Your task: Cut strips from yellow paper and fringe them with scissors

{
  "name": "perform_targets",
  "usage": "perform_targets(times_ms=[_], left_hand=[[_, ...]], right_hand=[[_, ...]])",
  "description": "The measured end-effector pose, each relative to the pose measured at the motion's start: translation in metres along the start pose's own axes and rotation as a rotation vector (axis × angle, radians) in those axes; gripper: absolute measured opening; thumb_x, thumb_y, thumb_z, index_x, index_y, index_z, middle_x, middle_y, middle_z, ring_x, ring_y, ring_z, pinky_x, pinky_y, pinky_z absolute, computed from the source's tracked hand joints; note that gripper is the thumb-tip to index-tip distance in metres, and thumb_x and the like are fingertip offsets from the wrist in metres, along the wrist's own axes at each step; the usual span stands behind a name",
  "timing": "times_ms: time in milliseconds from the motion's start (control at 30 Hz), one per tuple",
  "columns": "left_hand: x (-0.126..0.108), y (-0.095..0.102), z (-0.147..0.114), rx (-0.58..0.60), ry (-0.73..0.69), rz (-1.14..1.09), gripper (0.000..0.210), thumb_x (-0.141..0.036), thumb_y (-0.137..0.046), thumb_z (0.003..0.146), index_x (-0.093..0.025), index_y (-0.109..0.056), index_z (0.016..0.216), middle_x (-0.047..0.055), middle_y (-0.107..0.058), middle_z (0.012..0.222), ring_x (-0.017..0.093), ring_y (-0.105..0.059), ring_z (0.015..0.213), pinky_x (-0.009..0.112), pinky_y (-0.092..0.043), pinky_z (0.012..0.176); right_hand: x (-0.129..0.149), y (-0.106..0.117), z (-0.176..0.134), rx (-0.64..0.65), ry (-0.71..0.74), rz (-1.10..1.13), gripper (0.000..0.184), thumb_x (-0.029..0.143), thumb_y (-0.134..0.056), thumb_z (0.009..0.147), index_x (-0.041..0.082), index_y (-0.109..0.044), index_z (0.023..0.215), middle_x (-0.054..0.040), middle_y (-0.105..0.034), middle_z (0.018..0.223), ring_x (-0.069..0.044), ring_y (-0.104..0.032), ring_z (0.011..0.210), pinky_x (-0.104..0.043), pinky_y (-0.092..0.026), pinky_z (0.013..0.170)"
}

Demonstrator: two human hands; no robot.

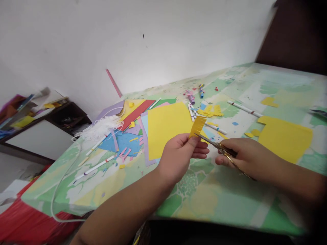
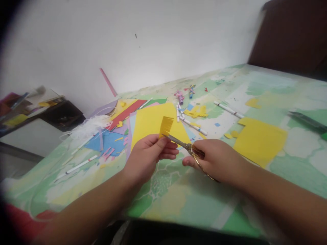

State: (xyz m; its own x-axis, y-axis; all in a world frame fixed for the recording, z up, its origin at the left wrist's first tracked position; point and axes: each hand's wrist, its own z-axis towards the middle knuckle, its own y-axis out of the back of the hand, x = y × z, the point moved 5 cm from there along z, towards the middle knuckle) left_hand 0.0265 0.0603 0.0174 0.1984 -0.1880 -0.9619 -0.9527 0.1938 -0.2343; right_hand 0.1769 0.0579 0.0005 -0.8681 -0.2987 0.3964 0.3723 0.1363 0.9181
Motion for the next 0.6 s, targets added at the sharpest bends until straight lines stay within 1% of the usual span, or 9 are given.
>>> perform_targets(times_ms=[167,333,600], left_hand=[[0.0006,-0.0016,-0.0024,0.023,0.001,0.014,0.017,-0.025,-0.055,0.077,-0.012,-0.06,0.068,0.002,-0.064,0.061,0.01,-0.061,0.054,0.023,-0.052,0.056],[-0.0005,-0.0014,-0.0027,0.041,-0.015,-0.026,0.017,-0.025,-0.055,0.077,-0.012,-0.06,0.068,0.002,-0.065,0.062,0.01,-0.062,0.054,0.023,-0.052,0.056],[-0.0024,-0.0004,-0.0046,0.033,-0.027,-0.037,0.015,-0.025,-0.055,0.075,-0.013,-0.059,0.069,0.001,-0.064,0.061,0.01,-0.061,0.053,0.023,-0.051,0.055]], right_hand=[[0.0011,0.0013,0.0003,-0.004,0.01,0.006,0.045,0.063,-0.039,0.074,0.021,-0.038,0.057,0.0,-0.048,0.054,-0.014,-0.042,0.052,-0.025,-0.029,0.047],[0.0017,0.0014,0.0001,0.001,0.013,0.009,0.047,0.064,-0.037,0.074,0.021,-0.038,0.057,-0.0002,-0.049,0.054,-0.014,-0.043,0.051,-0.025,-0.03,0.047],[0.0023,0.0025,-0.0002,-0.021,0.043,0.029,0.048,0.065,-0.037,0.074,0.021,-0.04,0.057,-0.0003,-0.049,0.053,-0.013,-0.043,0.05,-0.024,-0.03,0.047]])
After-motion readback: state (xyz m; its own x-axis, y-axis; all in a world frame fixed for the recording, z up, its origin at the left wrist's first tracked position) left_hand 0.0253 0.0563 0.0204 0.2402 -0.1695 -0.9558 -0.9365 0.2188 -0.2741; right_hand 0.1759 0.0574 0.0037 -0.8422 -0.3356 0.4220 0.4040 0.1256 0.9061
